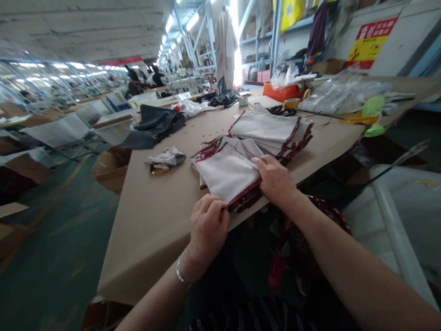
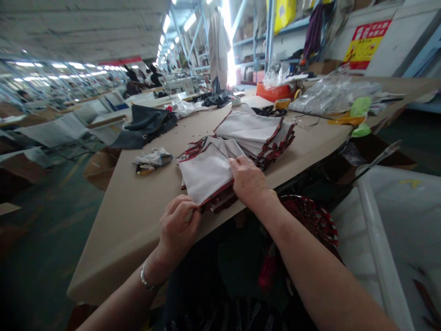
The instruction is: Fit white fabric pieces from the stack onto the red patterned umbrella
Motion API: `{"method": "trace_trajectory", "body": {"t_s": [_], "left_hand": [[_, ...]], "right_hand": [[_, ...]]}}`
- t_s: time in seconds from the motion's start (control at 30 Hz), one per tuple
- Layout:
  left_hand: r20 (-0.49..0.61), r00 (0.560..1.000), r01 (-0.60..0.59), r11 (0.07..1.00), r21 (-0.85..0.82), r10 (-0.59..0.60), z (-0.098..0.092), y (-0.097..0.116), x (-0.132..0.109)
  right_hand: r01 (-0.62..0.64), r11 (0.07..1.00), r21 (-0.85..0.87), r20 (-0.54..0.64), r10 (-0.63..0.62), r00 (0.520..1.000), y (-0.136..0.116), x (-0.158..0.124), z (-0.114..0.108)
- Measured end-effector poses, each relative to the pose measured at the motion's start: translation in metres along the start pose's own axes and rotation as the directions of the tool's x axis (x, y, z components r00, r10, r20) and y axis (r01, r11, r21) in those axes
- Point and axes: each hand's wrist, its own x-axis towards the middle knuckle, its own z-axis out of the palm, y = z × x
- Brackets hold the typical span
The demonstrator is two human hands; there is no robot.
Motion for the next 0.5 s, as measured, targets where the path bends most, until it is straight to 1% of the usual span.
{"method": "trace_trajectory", "body": {"t_s": [0.03,0.07,0.1,0.13,0.17,0.2,0.23,0.27,0.3,0.33,0.37,0.4,0.43,0.47,0.5], "left_hand": [[0.017,0.998,0.063,0.997,-0.035,-0.063,-0.001,0.000,-0.002],[0.039,0.989,0.148,0.985,-0.092,-0.145,-0.001,0.001,-0.004],[0.067,0.968,0.249,0.952,-0.179,-0.240,0.000,0.005,-0.006],[0.105,0.933,0.359,0.885,-0.297,-0.343,0.000,0.011,-0.007],[0.158,0.883,0.463,0.773,-0.433,-0.441,0.001,0.019,-0.009],[0.221,0.822,0.546,0.616,-0.568,-0.525,0.002,0.029,-0.010],[0.298,0.756,0.598,0.428,-0.678,-0.583,0.003,0.041,-0.011],[0.388,0.690,0.624,0.231,-0.747,-0.611,0.005,0.053,-0.012],[0.485,0.628,0.638,0.047,-0.769,-0.608,0.008,0.065,-0.014],[0.578,0.571,0.651,-0.107,-0.751,-0.583,0.011,0.075,-0.017],[0.655,0.518,0.667,-0.219,-0.712,-0.550,0.016,0.083,-0.021],[0.711,0.474,0.688,-0.285,-0.667,-0.520,0.021,0.089,-0.025],[0.746,0.441,0.718,-0.303,-0.627,-0.499,0.027,0.091,-0.029],[0.769,0.421,0.758,-0.280,-0.589,-0.481,0.032,0.092,-0.034],[0.796,0.406,0.807,-0.232,-0.543,-0.450,0.037,0.092,-0.038]], "right_hand": [[-0.023,0.999,0.039,-0.034,0.025,0.999,0.003,-0.008,-0.008],[-0.019,0.997,0.079,-0.062,0.024,0.998,0.005,-0.019,-0.015],[0.008,0.994,0.112,-0.084,0.002,0.996,0.006,-0.033,-0.020],[0.043,0.990,0.133,-0.103,-0.030,0.994,0.005,-0.050,-0.022],[0.074,0.987,0.143,-0.106,-0.059,0.993,0.004,-0.068,-0.022],[0.084,0.986,0.147,-0.088,-0.071,0.994,0.002,-0.087,-0.019],[0.067,0.986,0.153,-0.045,-0.061,0.997,0.001,-0.105,-0.014],[0.021,0.984,0.175,0.020,-0.025,0.999,0.001,-0.123,-0.007],[-0.050,0.974,0.221,0.092,0.030,0.995,0.001,-0.139,-0.001],[-0.141,0.945,0.296,0.168,0.094,0.981,0.002,-0.153,0.005],[-0.253,0.881,0.399,0.245,0.163,0.956,0.003,-0.165,0.009],[-0.377,0.767,0.520,0.316,0.238,0.919,0.005,-0.175,0.012],[-0.496,0.587,0.640,0.392,0.307,0.868,0.008,-0.183,0.012],[-0.583,0.367,0.725,0.470,0.355,0.808,0.010,-0.189,0.012],[-0.629,0.153,0.762,0.541,0.381,0.749,0.012,-0.194,0.010]]}}
